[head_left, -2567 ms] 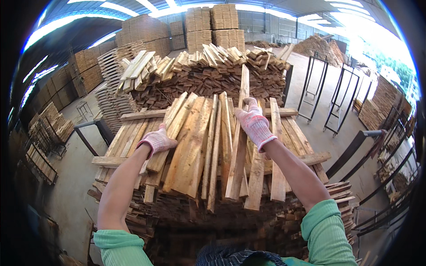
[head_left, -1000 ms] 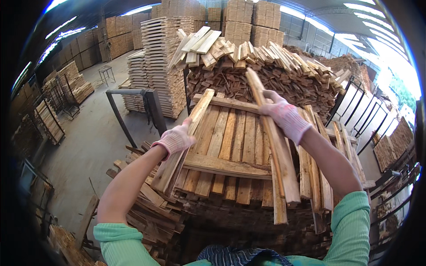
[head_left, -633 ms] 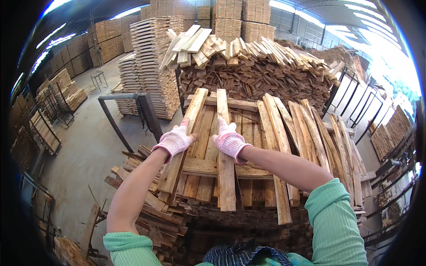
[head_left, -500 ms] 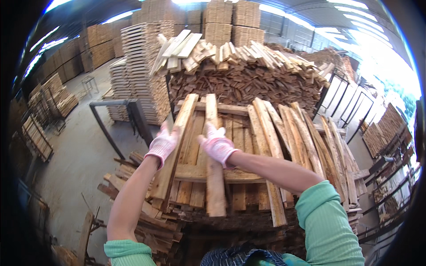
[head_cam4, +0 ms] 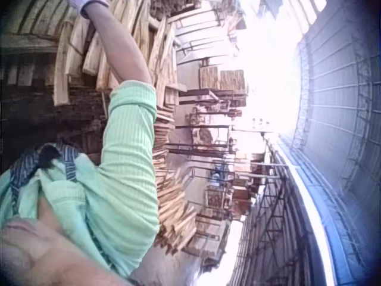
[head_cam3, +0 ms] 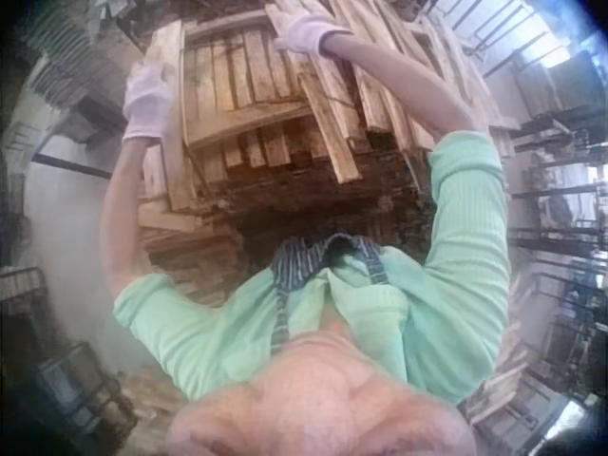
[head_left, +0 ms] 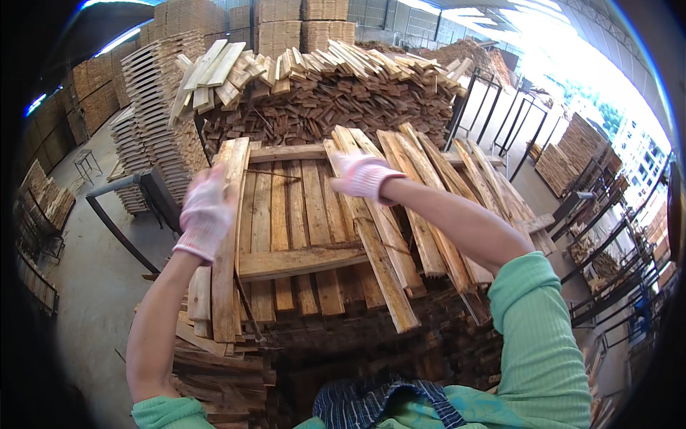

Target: The person picks up wooden planks from one stack and places them onto another stack by hand in an industrial setting.

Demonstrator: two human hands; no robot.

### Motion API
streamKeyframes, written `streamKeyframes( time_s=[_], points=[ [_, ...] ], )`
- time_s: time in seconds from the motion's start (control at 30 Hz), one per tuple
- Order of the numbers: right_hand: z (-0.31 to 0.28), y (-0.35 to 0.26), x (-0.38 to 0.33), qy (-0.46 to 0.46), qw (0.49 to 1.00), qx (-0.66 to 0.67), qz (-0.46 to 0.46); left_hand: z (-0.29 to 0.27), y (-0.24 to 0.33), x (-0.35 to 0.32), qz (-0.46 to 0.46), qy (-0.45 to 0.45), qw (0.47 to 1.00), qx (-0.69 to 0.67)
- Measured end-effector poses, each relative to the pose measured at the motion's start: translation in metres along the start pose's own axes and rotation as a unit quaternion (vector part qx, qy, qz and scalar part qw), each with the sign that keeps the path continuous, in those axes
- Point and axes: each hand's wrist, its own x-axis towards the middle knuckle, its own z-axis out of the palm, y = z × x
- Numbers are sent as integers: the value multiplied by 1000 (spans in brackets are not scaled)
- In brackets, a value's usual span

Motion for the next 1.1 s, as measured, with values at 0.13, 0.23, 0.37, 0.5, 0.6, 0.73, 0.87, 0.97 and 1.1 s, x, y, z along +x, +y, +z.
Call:
streamKeyframes(
  time_s=[0.13, 0.23, 0.37, 0.5, 0.6, 0.73, 0.87, 0.97, 1.1],
  points=[
    [33, 27, -27, 29, 994, 21, 106, 28, 88, 11, 96, -222, 951, -194],
    [46, 19, -13, 125, 990, -23, 67, 61, 139, 11, -67, -326, 912, -240],
    [57, 59, 14, 87, 988, 26, 128, 109, 192, 10, -157, -276, 888, -333],
    [47, 54, 7, 52, 995, -11, 79, 91, 164, 9, -148, -169, 893, -391],
    [23, 45, -4, 22, 993, 64, 97, 88, 103, 31, -110, -163, 908, -371],
    [31, 19, -2, 13, 995, 55, 87, 90, 43, 25, -134, -212, 963, -101],
    [58, 32, -8, 62, 978, 143, 138, 31, 60, 10, 30, -160, 981, -104],
    [51, 49, -7, 46, 972, 217, 78, 9, -11, 20, -62, -59, 992, -89],
    [36, 16, -6, 64, 969, 228, 68, 10, -84, -5, -177, -284, 941, -56]
  ],
)
